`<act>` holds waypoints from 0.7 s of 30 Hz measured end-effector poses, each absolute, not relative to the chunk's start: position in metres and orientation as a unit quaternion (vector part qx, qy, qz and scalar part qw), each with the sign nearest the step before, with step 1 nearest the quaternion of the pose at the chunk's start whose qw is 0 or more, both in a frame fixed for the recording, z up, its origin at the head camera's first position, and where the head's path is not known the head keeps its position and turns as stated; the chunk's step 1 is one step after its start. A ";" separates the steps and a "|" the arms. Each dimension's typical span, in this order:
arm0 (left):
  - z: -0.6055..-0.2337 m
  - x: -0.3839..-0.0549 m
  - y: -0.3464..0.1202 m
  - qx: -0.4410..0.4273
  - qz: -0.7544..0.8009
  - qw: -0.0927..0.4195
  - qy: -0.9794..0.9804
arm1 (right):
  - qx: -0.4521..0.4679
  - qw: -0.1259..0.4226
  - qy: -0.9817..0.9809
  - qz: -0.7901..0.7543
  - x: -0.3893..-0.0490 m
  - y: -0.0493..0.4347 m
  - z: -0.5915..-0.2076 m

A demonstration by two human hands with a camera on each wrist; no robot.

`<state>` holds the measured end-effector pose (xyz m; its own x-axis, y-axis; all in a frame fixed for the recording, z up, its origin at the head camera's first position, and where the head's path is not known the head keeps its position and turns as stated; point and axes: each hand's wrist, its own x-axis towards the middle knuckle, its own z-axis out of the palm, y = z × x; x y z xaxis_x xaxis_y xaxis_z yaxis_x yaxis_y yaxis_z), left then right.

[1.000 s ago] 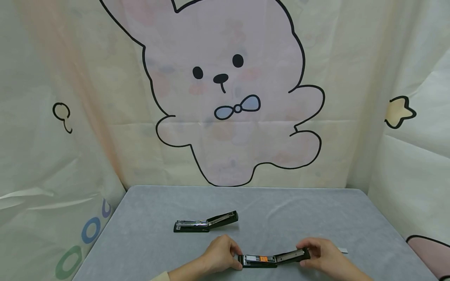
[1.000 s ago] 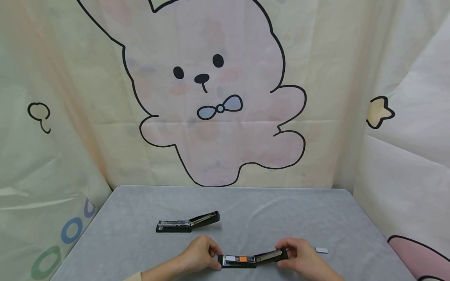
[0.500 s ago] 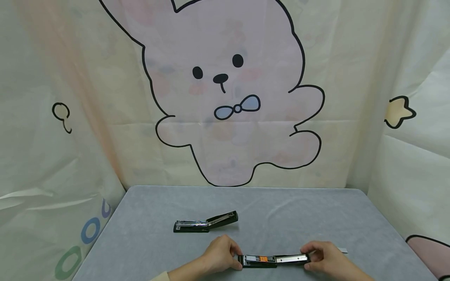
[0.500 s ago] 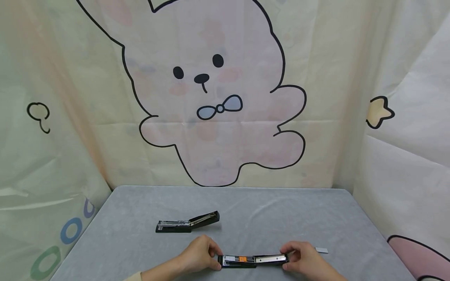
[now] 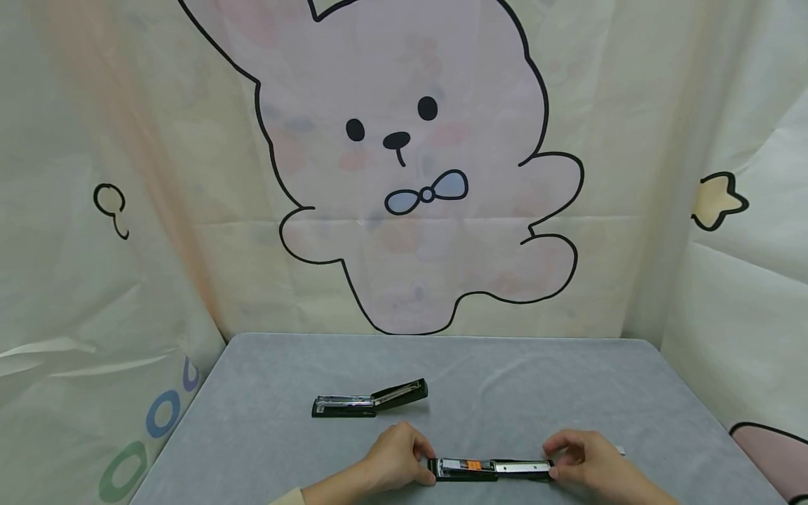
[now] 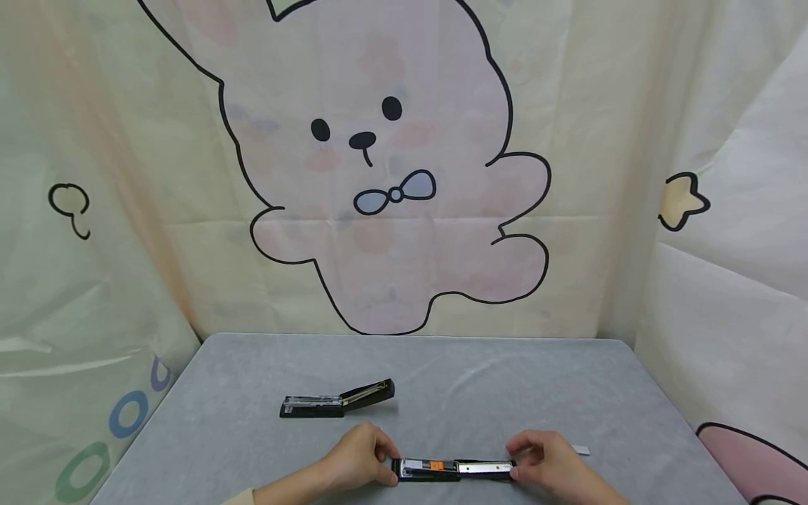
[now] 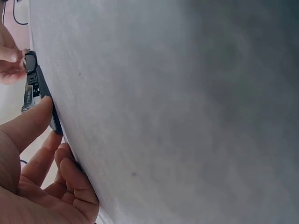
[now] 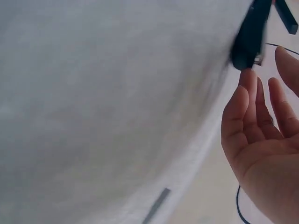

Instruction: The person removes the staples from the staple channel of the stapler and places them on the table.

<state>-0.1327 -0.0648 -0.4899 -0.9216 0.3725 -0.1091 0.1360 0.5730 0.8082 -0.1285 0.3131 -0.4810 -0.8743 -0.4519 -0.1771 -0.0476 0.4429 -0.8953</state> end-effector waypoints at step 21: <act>-0.487 -0.132 -0.064 0.140 0.435 0.139 0.879 | -0.082 0.206 0.826 -0.519 -0.124 0.255 -0.460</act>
